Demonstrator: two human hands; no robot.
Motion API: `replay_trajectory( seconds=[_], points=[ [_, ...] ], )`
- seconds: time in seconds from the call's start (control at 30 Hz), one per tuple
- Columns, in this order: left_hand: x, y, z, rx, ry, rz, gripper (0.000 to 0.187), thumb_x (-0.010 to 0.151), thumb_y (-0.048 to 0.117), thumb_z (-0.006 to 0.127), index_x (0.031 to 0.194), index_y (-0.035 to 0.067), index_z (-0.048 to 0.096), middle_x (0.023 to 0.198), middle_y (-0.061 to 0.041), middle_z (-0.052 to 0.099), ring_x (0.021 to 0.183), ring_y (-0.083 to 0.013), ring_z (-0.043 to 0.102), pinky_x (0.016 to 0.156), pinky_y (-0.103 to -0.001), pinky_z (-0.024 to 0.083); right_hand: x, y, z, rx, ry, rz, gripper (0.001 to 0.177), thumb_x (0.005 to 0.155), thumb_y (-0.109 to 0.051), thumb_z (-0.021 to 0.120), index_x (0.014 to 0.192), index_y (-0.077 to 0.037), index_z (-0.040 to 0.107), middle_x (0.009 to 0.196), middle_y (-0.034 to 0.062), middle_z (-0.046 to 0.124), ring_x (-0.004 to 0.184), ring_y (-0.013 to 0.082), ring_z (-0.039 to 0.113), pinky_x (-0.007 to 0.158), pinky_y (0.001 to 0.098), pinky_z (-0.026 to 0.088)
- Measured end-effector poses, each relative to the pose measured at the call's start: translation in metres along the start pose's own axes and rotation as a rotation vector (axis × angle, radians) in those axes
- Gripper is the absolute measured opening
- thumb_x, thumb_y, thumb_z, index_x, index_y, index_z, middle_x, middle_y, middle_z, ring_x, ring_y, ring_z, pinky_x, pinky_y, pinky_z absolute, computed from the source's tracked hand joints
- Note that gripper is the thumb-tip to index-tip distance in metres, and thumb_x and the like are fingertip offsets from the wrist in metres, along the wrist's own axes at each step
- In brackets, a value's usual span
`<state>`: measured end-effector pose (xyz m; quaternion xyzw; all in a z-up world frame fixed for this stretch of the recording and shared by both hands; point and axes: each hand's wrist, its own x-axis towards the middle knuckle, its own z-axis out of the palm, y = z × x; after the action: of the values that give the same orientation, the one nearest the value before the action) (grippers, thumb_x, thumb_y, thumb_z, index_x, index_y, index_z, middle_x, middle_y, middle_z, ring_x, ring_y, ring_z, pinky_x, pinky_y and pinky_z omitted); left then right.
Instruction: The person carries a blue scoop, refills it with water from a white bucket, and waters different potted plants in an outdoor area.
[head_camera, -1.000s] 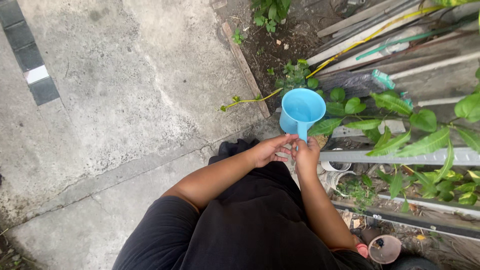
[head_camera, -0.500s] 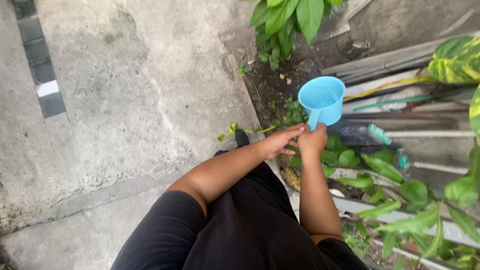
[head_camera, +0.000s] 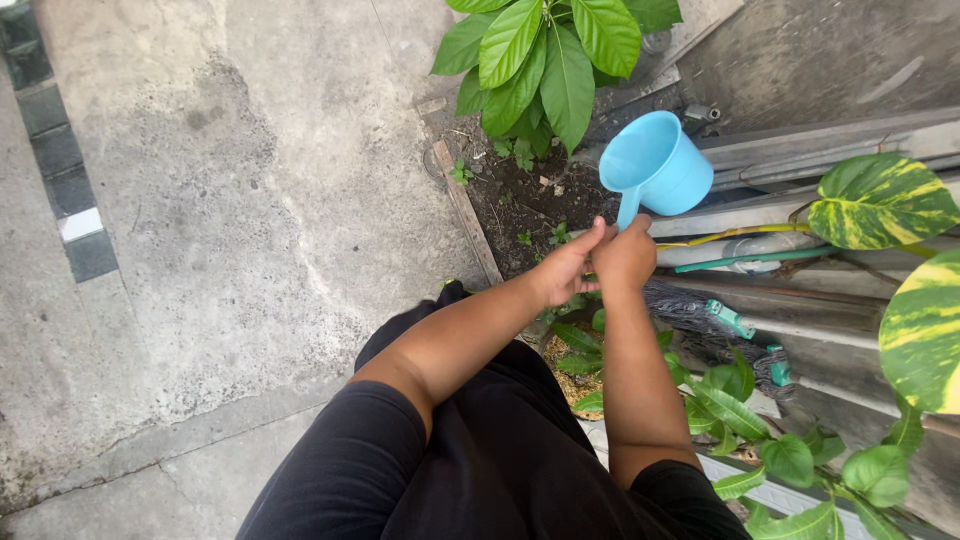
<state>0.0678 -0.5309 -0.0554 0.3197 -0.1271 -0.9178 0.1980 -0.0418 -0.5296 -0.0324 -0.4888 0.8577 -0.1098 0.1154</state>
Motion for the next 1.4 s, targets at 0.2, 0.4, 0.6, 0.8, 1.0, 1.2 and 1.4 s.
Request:
replay_trajectory(
  seconds=[0.2,0.4,0.6,0.8,1.0,1.2,1.4],
  points=[
    [0.017,0.013,0.007,-0.027,0.055,0.028,0.090,0.077,0.072,0.059,0.152,0.030,0.036,0.145,0.001,0.047,0.129,-0.0205,0.045,0.101,-0.051,0.035,0.026,-0.004,0.008,-0.042,0.069,-0.081,0.033,0.090,-0.024,0.068,0.102,0.003,0.051,0.083,0.0263,0.069,0.078,0.0490,0.067,0.067,0.0572,0.051],
    [0.028,0.021,0.012,-0.033,0.057,0.007,0.104,0.073,0.062,0.073,0.158,0.028,0.023,0.147,-0.001,0.043,0.134,-0.0201,0.042,0.102,-0.050,0.037,0.032,-0.010,0.004,-0.059,0.071,-0.077,0.031,0.094,-0.024,0.061,0.102,0.004,0.049,0.079,0.0251,0.067,0.074,0.0464,0.067,0.067,0.0546,0.052],
    [0.036,0.021,0.013,-0.062,0.030,0.030,0.105,0.071,0.050,0.079,0.157,0.028,0.024,0.144,-0.006,0.048,0.129,-0.0246,0.048,0.098,-0.049,0.040,0.045,-0.007,0.009,-0.139,0.090,-0.075,0.033,0.093,-0.024,0.062,0.104,0.004,0.048,0.077,0.0252,0.067,0.072,0.0464,0.066,0.065,0.0547,0.052],
    [0.038,0.026,0.017,-0.130,0.027,0.043,0.098,0.076,0.050,0.077,0.157,0.029,0.026,0.145,-0.002,0.048,0.129,-0.0196,0.047,0.098,-0.047,0.040,0.048,-0.004,0.003,-0.082,0.092,-0.058,0.034,0.093,-0.025,0.063,0.102,0.004,0.048,0.076,0.0255,0.067,0.071,0.0469,0.066,0.064,0.0552,0.051],
    [0.036,0.017,0.020,-0.050,0.014,0.078,0.099,0.077,0.053,0.075,0.160,0.025,0.026,0.149,-0.005,0.046,0.129,-0.0168,0.045,0.097,-0.043,0.040,0.056,0.043,0.025,0.390,0.246,-0.109,0.016,0.088,-0.011,0.063,0.097,0.002,0.058,0.078,0.0137,0.068,0.066,0.0278,0.067,0.060,0.0407,0.054],
    [0.007,-0.021,0.009,0.223,-0.033,0.130,0.099,0.073,0.048,0.077,0.157,0.022,0.032,0.146,-0.008,0.048,0.125,-0.0204,0.050,0.095,-0.044,0.046,0.019,0.083,0.041,1.181,-0.057,0.340,0.013,0.093,-0.010,0.062,0.091,-0.001,0.053,0.070,0.0062,0.057,0.049,0.0105,0.049,0.041,0.0252,0.035],
    [-0.019,-0.062,-0.031,0.644,-0.052,0.098,0.099,0.083,0.053,0.080,0.160,0.011,0.034,0.152,-0.017,0.044,0.136,-0.0280,0.043,0.109,-0.037,0.035,-0.048,0.093,0.060,1.210,-0.231,0.532,0.012,0.091,-0.011,0.062,0.097,-0.004,0.053,0.071,0.0078,0.062,0.045,0.0096,0.047,0.038,0.0236,0.034]
  ],
)
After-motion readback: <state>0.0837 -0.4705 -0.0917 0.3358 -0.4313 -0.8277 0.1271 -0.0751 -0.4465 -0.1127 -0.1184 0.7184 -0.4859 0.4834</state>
